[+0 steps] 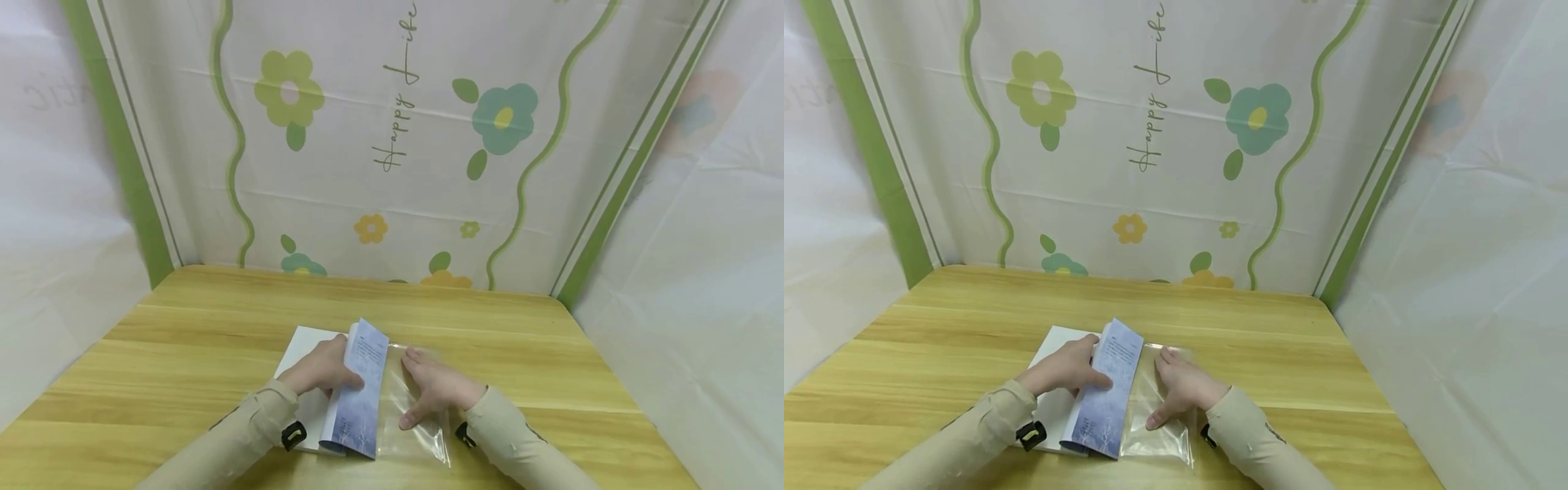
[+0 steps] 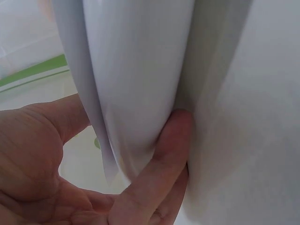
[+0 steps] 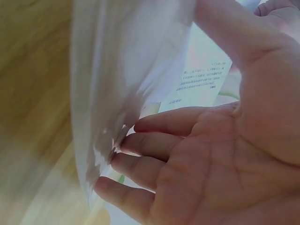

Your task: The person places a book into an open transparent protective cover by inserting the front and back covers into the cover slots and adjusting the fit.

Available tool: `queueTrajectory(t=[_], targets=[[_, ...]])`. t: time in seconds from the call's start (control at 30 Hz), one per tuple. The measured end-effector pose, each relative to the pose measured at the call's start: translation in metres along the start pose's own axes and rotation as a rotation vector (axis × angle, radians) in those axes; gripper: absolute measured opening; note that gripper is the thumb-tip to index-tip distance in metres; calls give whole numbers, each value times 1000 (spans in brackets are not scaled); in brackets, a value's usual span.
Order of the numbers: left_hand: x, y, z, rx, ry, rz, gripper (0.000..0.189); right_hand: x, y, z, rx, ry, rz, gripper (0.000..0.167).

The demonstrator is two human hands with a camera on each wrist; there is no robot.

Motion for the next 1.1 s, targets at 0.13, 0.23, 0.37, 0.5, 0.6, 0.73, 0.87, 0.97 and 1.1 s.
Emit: queueTrajectory(t=[0.13,0.23,0.37,0.5,0.6,0.73,0.87,0.97,1.1], targets=[[0,0,0,16,2,1,49,0,1,-1,10,1,-8,122],[0,0,1,33,-5,-8,54,0,1,-2,23,2,-16,121],[0,1,0,49,-22,-22,59,1,0,-2,31,7,-19,120],[0,2,-1,54,-33,-27,51,2,1,-3,26,14,-9,121],[-1,1,-3,62,-39,-39,46,2,2,-2,19,19,-7,122],[-1,1,-3,87,-46,-60,39,3,3,-2,25,22,-10,122],[0,5,-2,132,-62,-70,31,3,3,-4,37,19,-6,122],[0,7,-2,165,-72,-80,28,2,3,-4,40,17,-8,120],[0,9,-1,171,-78,-83,28,2,2,-5,29,27,-26,117]])
Point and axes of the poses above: each hand's wrist, its own x-axis towards the middle knuckle, its own z-axis out of the palm, y = z × x, the point moved 6 cm from there along x, towards the middle knuckle, and after that the axes turned 9 degrees about x, right-handed, at the moved point
